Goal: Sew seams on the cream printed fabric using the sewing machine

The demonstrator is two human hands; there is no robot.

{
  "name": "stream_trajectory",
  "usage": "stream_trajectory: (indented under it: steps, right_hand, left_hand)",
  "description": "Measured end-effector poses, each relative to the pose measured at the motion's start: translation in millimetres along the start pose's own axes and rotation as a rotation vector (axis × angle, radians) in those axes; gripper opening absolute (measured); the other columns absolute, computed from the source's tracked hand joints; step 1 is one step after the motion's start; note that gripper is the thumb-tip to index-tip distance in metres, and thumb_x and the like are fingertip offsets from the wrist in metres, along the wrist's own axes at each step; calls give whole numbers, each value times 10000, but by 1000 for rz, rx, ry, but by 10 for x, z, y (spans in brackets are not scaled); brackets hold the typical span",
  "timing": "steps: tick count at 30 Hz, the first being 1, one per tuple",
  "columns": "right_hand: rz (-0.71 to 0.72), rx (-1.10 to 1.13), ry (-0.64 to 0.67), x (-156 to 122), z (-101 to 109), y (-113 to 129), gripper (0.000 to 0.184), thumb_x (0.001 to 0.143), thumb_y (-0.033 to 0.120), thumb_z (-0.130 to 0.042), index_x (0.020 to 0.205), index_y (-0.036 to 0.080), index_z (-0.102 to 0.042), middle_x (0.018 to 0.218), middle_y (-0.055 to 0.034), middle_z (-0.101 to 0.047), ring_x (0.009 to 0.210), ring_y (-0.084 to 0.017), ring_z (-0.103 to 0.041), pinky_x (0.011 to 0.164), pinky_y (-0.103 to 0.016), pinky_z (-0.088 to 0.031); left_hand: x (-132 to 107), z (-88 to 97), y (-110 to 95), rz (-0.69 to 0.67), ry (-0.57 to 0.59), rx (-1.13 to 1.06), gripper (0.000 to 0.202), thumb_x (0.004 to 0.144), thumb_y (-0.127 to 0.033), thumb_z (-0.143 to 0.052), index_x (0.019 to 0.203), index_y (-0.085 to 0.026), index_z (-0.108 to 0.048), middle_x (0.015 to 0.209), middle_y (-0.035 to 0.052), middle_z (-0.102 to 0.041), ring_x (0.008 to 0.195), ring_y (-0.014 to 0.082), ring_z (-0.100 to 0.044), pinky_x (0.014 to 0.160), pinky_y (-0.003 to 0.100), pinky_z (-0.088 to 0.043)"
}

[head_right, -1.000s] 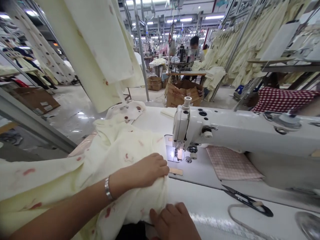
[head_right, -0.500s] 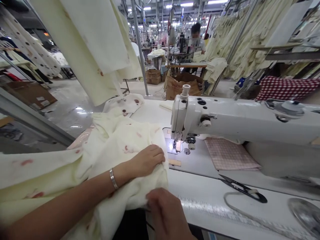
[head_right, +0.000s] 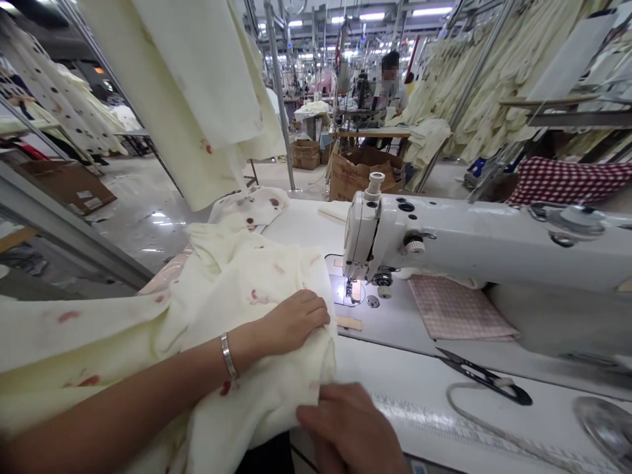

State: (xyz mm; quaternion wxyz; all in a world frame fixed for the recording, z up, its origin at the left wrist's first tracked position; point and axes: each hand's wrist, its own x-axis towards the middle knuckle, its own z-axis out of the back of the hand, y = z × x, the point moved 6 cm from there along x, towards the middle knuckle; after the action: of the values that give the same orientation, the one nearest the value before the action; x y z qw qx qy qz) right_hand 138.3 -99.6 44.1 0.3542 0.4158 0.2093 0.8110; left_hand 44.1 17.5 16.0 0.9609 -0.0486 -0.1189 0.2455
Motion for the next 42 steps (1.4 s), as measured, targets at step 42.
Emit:
stream_trajectory:
  steps: [42]
  right_hand:
    - [244, -364, 68, -3, 26, -223, 222, 862, 73, -404, 805, 170, -596, 853, -28, -670, 988, -137, -566, 941, -311, -308]
  left_hand:
    - [262, 154, 160, 296, 168, -147, 127, 860, -208, -524, 822, -207, -645, 837, -6, -623, 778, 146, -557, 777, 304, -374]
